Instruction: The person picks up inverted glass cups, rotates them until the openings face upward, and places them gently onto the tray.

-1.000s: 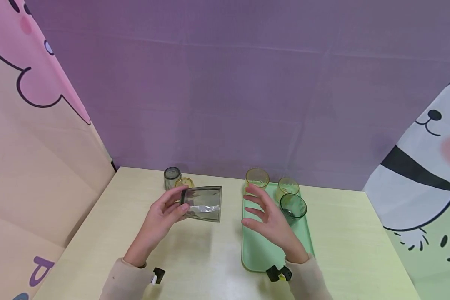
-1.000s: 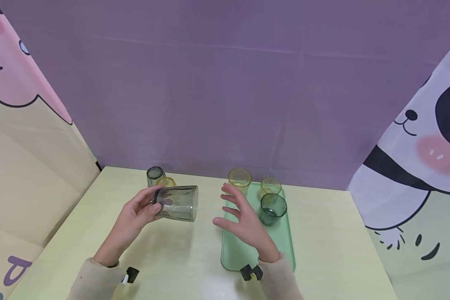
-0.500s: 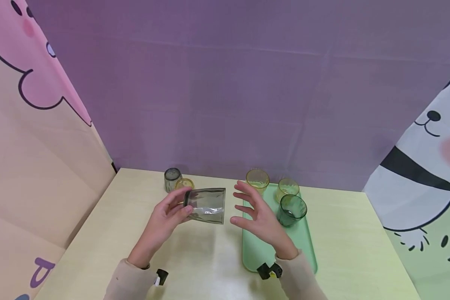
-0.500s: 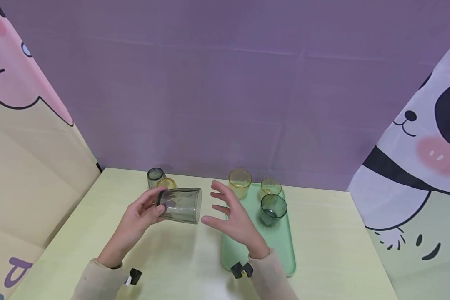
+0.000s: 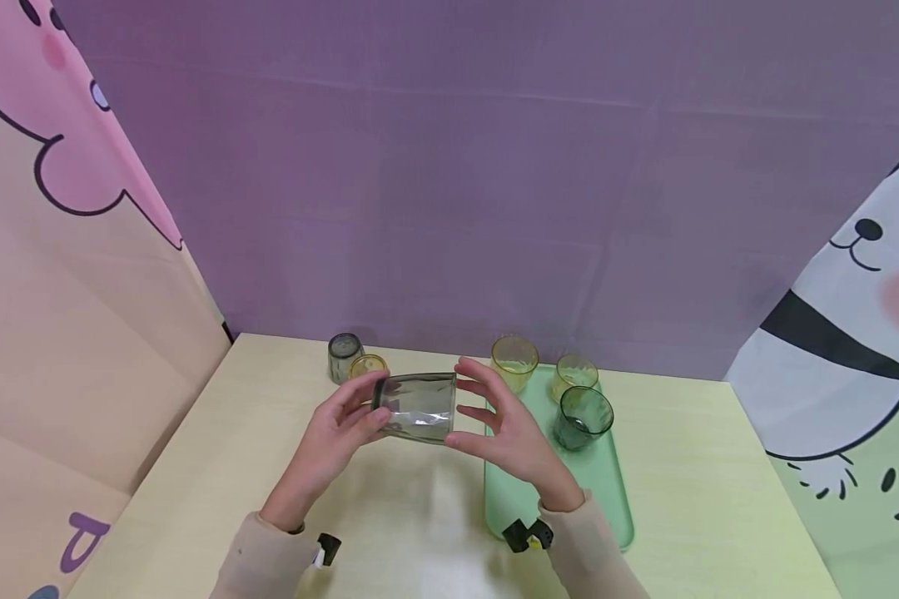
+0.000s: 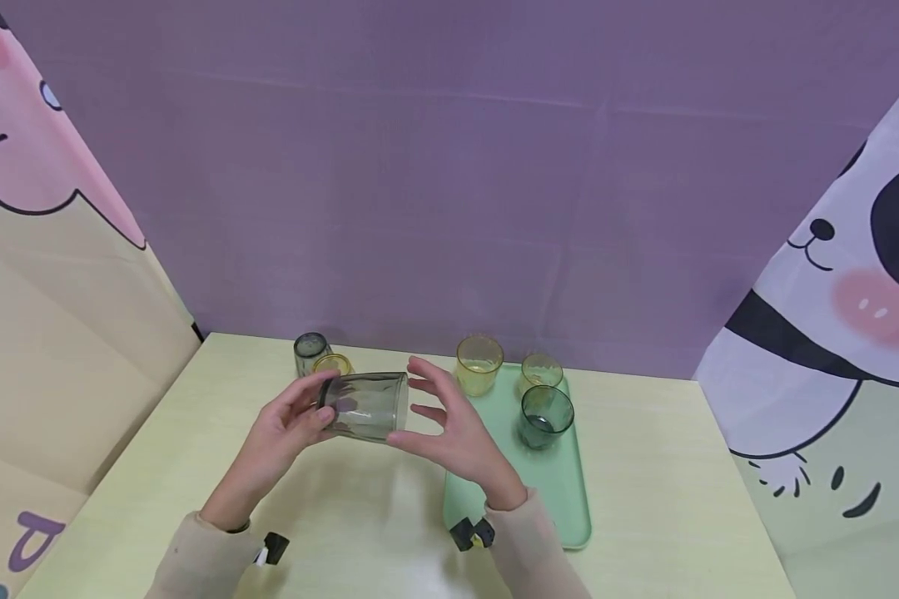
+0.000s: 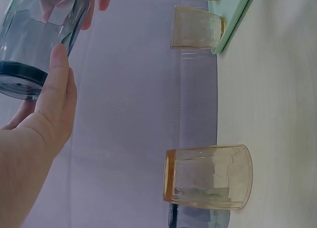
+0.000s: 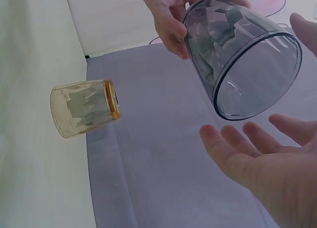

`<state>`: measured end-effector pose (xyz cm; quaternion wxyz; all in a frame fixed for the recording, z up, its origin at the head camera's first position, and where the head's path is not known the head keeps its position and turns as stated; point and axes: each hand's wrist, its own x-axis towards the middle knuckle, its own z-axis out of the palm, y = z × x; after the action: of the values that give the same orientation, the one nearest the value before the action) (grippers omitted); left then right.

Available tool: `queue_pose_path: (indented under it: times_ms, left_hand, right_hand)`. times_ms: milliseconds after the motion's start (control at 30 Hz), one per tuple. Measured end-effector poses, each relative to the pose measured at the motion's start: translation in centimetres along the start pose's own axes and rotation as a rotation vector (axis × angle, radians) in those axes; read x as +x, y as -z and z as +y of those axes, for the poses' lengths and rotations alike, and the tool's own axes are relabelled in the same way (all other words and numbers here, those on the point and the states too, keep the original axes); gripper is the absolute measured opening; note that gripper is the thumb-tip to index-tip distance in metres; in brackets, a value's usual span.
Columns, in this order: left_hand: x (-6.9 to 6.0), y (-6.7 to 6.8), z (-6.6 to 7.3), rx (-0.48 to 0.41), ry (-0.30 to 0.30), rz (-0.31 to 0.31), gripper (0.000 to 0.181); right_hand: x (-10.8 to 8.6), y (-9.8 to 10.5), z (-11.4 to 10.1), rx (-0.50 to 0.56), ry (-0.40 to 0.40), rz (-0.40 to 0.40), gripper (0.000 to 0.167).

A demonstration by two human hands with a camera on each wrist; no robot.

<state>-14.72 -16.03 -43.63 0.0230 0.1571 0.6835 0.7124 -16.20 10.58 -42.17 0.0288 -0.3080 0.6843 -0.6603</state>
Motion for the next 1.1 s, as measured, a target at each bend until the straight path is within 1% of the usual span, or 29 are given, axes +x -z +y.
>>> queue_pose_path:
  times_ms: [200, 400, 667, 867, 1100]
  left_hand:
    - [0.19, -0.19, -0.11, -0.007, -0.002, -0.007, 0.052]
    - [0.37, -0.37, -0.21, -0.014, 0.006, -0.010, 0.052]
    - [0.33, -0.52, -0.05, -0.022, 0.006, -0.017, 0.052]
    - [0.35, -0.55, 0.03, -0.026, 0.006, -0.027, 0.053]
    - [0.34, -0.56, 0.07, 0.023, 0.020, -0.022, 0.053]
  right_hand:
    - [0.04, -0.13, -0.10, -0.003, -0.011, -0.011, 0.082]
    - [-0.13, -0.19, -0.20, 0.001, -0.031, -0.004, 0.081]
    - [-0.20, -0.24, -0.17, 0.004, 0.019, 0.004, 0.078]
    - [-0.23, -0.22, -0.10, 0.007, 0.024, 0.005, 0.077]
    - [-0.33, -0.17, -0.08, -0.009, 0.028, 0.008, 0.078]
